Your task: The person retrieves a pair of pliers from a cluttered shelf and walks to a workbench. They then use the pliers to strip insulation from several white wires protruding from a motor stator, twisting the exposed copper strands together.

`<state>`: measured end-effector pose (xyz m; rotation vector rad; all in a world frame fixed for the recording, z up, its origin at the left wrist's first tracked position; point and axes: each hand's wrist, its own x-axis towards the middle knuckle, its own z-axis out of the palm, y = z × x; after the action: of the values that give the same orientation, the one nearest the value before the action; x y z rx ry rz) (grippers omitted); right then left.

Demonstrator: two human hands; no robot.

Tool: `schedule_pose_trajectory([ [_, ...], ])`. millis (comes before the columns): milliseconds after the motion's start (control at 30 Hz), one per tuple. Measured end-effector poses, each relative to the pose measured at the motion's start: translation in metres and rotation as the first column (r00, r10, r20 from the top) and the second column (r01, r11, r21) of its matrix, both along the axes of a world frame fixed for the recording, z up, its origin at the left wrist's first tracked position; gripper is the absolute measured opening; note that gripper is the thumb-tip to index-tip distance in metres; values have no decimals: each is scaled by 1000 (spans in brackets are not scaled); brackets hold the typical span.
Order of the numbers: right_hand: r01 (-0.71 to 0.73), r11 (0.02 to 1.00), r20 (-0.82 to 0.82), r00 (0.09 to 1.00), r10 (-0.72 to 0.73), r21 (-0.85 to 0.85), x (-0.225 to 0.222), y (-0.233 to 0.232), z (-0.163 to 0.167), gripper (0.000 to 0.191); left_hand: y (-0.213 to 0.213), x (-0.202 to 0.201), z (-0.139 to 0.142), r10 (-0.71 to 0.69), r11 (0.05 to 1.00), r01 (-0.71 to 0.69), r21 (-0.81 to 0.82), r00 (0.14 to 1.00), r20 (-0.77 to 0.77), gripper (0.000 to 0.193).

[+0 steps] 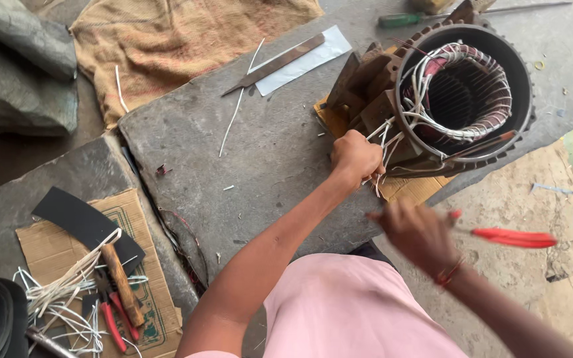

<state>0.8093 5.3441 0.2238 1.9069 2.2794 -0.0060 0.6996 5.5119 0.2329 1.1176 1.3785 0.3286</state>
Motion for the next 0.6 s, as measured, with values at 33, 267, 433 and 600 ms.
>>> schedule_pose_trajectory([
  [33, -51, 995, 0, 999, 51, 85, 9, 11, 4, 53, -2, 1, 2, -1, 1000, 1, -8, 1000, 4, 13],
  [267, -291, 931, 198, 948, 250, 222, 22, 53, 8, 44, -4, 2, 4, 1, 1000, -1, 5, 999, -51, 8],
  [433, -154, 964, 145, 982, 124, 217, 13, 32, -2, 35, -12, 7, -8, 53, 999, -53, 8, 998, 21, 16],
  [600, -248, 942, 81, 968, 236, 227, -16, -33, -4, 17, -13, 8, -23, 53, 998, -52, -26, 996, 74, 4],
])
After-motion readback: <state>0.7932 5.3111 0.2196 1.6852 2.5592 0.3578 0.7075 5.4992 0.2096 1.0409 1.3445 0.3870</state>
